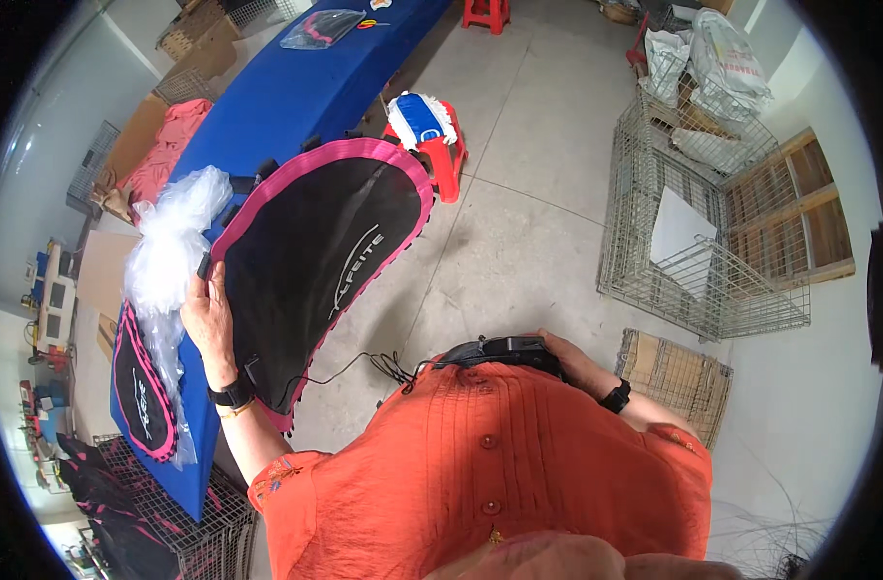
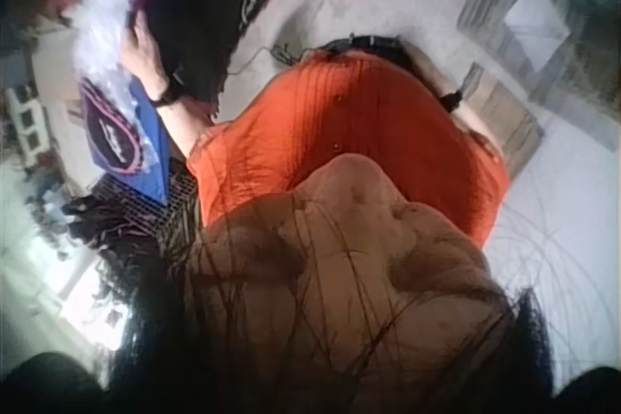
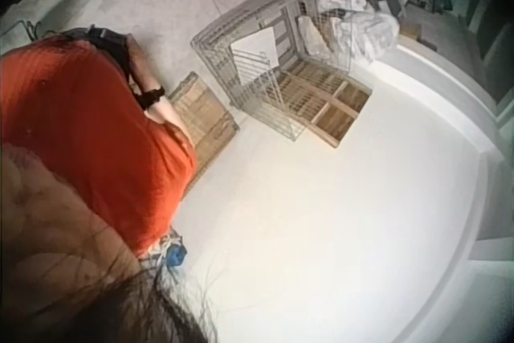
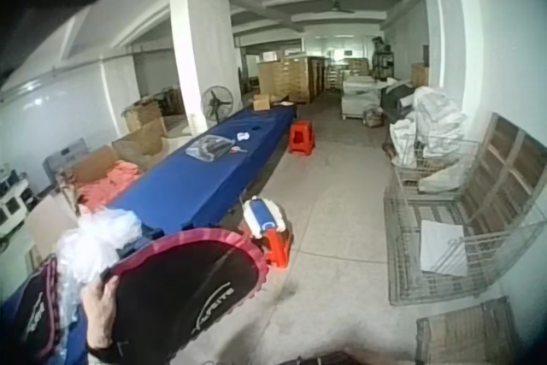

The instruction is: The recorder is inspecting and flattening circular pop-up mesh nets on a blue workbench in a factory setting.

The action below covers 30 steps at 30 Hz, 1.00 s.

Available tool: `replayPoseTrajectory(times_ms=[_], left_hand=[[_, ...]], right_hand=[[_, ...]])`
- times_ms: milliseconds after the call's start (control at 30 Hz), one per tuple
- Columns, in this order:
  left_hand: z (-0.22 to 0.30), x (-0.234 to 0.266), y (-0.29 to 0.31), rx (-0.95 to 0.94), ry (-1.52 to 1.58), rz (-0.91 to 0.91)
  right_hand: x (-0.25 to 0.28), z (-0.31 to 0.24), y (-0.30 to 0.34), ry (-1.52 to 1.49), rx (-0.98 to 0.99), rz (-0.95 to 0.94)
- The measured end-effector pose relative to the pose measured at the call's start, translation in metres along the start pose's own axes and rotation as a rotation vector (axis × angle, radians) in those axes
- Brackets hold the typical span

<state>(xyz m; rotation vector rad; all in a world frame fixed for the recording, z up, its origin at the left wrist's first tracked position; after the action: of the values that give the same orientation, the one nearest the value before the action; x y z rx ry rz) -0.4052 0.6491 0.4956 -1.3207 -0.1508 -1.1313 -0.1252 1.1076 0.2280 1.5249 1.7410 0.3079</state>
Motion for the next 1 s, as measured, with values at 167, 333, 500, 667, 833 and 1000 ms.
replayPoseTrajectory(times_ms=[167, 333, 500, 667, 833, 1000], left_hand=[[0.008, 0.003, -0.003, -0.003, 0.022, 0.008], [0.020, 0.011, -0.007, -0.013, 0.043, 0.019], [0.030, 0.018, -0.014, 0.041, 0.164, 0.020], [0.049, 0.034, -0.026, 0.028, 0.386, 0.082], [0.072, 0.047, -0.037, 0.043, 0.674, 0.098], [0.092, 0.086, -0.049, 0.000, 0.685, 0.155]], right_hand=[[-0.005, -0.003, 0.005, -0.040, -0.033, 0.006], [-0.008, -0.005, 0.003, -0.027, -0.024, -0.012], [-0.009, -0.009, 0.005, 0.015, -0.088, 0.000], [0.025, -0.011, -0.006, 0.112, -0.115, 0.074], [0.066, -0.062, -0.020, 0.251, -0.016, 0.191], [0.097, -0.105, -0.037, 0.281, 0.046, 0.301]])
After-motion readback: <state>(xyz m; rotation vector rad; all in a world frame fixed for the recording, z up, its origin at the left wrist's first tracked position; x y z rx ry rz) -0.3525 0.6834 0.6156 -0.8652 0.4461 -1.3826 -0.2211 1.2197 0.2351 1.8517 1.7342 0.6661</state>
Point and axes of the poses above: each hand's wrist, its own y-axis away from the middle knuckle, its own x-axis out of the back of the hand, z = x × y, the point moved 9 cm from there along -y, towards the middle knuckle, and after that the axes turned 14 degrees about -x, right-handed, at the moved point
